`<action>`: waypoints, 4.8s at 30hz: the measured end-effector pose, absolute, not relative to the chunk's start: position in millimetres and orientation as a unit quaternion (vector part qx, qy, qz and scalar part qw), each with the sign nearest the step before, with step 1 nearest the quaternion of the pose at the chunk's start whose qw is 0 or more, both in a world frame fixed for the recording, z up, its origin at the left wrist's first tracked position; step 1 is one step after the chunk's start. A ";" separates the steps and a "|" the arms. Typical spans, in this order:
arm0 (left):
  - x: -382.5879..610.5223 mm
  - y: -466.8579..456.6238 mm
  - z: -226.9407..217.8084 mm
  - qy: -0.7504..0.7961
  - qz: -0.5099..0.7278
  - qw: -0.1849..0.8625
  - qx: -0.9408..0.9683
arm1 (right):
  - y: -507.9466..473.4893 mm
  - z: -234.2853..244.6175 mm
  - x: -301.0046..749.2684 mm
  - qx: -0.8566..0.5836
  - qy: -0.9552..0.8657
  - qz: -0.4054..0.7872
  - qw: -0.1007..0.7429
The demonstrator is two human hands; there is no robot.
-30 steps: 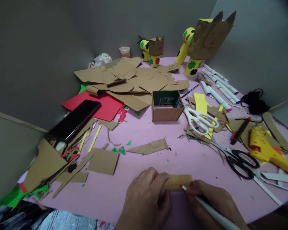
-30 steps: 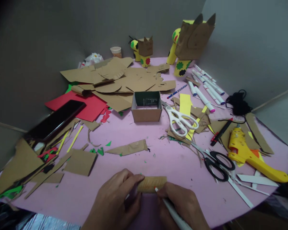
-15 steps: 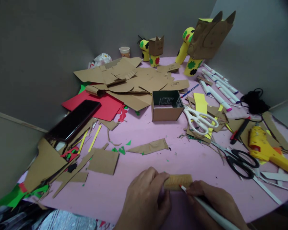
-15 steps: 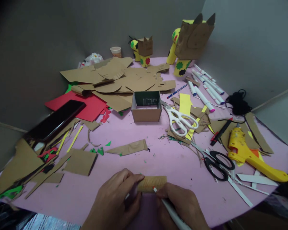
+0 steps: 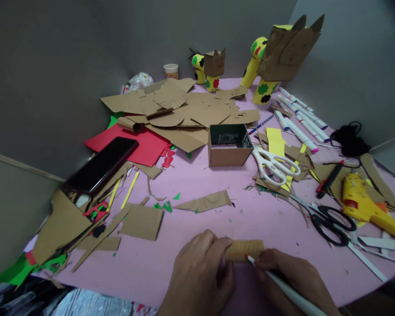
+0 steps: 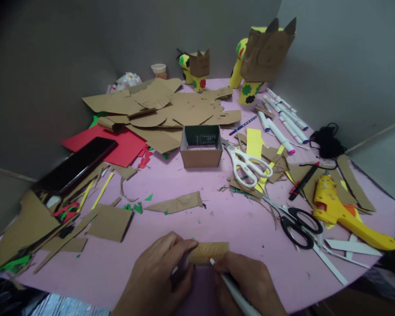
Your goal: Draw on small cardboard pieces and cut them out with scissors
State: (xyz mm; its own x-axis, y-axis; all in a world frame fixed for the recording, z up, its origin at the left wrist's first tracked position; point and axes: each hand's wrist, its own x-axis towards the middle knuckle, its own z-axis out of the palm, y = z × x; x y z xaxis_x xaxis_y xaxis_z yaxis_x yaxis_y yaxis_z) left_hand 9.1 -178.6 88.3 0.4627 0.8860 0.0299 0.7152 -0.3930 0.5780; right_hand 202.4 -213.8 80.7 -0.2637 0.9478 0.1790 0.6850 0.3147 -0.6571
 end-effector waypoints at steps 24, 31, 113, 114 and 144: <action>8.2 -179.4 87.7 0.491 0.150 0.256 0.819 | -219.8 77.3 211.4 -0.557 -0.746 0.229 0.285; 8.6 -179.4 87.1 0.487 0.163 0.250 0.821 | -216.1 78.8 207.4 -0.556 -0.747 0.228 0.284; 8.2 -180.1 84.3 0.470 0.211 0.235 0.824 | -225.6 76.6 211.2 -0.598 -0.692 0.230 0.334; 8.3 -180.0 84.5 0.471 0.210 0.235 0.824 | -224.5 77.0 209.7 -0.582 -0.705 0.226 0.335; 7.3 -178.1 88.2 0.476 0.169 0.275 0.818 | -210.5 74.1 175.4 -0.507 -0.778 0.226 0.296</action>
State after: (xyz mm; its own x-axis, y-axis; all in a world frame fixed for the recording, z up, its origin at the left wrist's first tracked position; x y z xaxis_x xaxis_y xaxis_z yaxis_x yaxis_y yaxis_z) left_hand 7.3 -178.1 88.2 0.4889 0.8722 0.0149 0.6865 -0.3953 0.6104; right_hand 175.4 -210.5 74.1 -0.3117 0.9216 0.2312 0.6539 0.3846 -0.6516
